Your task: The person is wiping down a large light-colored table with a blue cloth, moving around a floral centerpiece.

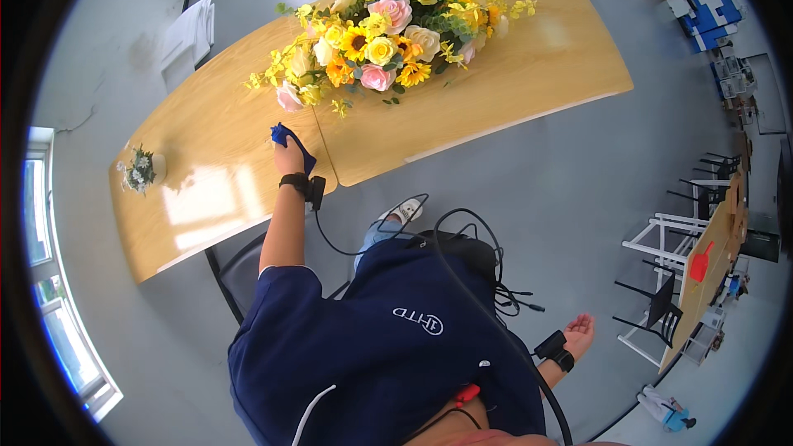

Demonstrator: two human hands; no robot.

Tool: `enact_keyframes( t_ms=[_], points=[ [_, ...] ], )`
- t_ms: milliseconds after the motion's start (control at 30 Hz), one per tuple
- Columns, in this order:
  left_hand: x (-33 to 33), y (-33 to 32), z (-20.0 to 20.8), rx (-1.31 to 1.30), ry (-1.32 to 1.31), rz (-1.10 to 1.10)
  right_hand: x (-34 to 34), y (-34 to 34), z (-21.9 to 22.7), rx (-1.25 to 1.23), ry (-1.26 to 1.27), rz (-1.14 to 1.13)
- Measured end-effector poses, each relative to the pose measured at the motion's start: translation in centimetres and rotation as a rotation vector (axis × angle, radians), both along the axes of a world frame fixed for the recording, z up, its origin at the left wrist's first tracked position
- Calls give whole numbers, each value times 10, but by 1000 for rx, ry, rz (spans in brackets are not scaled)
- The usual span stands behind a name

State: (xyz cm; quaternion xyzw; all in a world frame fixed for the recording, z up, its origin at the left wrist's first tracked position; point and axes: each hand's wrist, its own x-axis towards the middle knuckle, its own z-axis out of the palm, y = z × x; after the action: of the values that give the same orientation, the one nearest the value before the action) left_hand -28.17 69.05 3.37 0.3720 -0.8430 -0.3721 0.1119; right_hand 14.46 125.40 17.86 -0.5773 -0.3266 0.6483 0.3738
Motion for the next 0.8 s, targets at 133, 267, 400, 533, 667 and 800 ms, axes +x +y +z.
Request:
enact_keyframes(
  t_ms=[133, 267, 400, 533, 667, 800],
  points=[
    [-24, 11, -30, -350, 14, -371, 10, -17, -13, -79, -15, 9],
    [2, 62, -52, -580, -325, -770, 17, -47, -21, -63, -169, 64],
    [55, 97, -37, -509, -127, -1092, 27, -70, -24, -38, -302, 37],
    [92, 101, -33, -531, -174, -1318, 78, -82, -60, -226, -376, -19],
    [51, 110, -36, -464, -174, -1226, 107, -109, -87, -319, -415, -103],
    [-39, 123, -62, -523, -122, -1069, 118, -137, -91, -414, -358, -92]
  ],
)
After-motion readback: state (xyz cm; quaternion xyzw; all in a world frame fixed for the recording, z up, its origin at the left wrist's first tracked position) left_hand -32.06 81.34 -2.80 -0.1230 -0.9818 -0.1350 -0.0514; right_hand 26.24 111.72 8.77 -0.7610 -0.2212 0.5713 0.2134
